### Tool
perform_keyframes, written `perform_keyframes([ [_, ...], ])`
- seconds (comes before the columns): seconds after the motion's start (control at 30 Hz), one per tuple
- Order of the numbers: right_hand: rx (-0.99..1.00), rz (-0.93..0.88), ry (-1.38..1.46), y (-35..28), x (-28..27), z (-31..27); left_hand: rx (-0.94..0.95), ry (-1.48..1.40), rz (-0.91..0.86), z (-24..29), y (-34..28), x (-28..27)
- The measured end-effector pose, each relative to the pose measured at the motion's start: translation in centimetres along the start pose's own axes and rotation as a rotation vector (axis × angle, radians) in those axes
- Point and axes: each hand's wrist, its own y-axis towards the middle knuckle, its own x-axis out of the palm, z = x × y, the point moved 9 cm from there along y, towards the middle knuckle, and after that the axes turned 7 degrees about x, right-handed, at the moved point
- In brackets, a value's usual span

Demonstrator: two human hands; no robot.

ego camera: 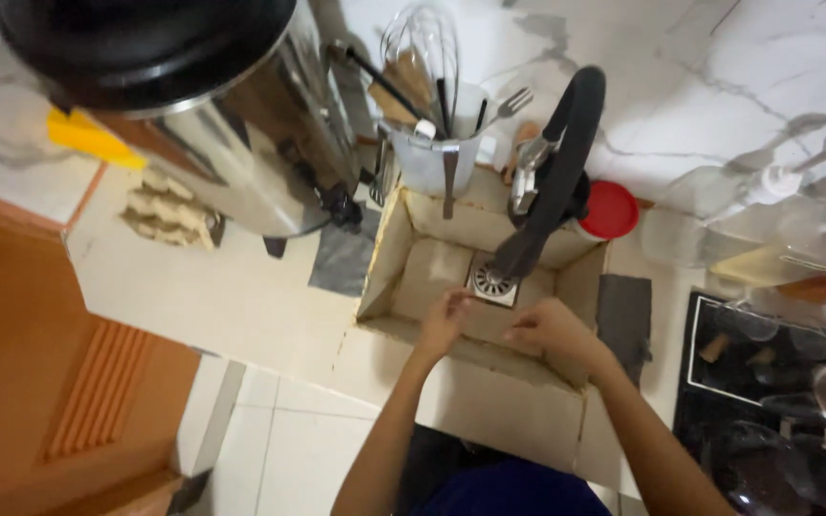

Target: Cleaning a coffee shop counter, menu, calculator, and POS tablet with a cloth.

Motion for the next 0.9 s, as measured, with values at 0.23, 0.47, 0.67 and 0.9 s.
perform_keyframes([
  [0.23,-0.313,0.195,-0.349,0.1,1.0,-2.2,0.404,0.632,0.125,9.3,1.3,0.8],
  [0.47,-0.271,0.064,-0.071,4.4,1.7,-1.3,0.987,0.460,0.125,26.3,4.0,4.1],
  [0.67,-0.350,0.113,-0.299,5.3,2.0,-2.8,0.428,0.236,-0.073,19.2,11.6,6.3],
  [0.9,-0.395,0.305,-0.562,5.9,3.0,-3.1,0.270,-0.207,-0.187,12.6,15.7,7.8],
])
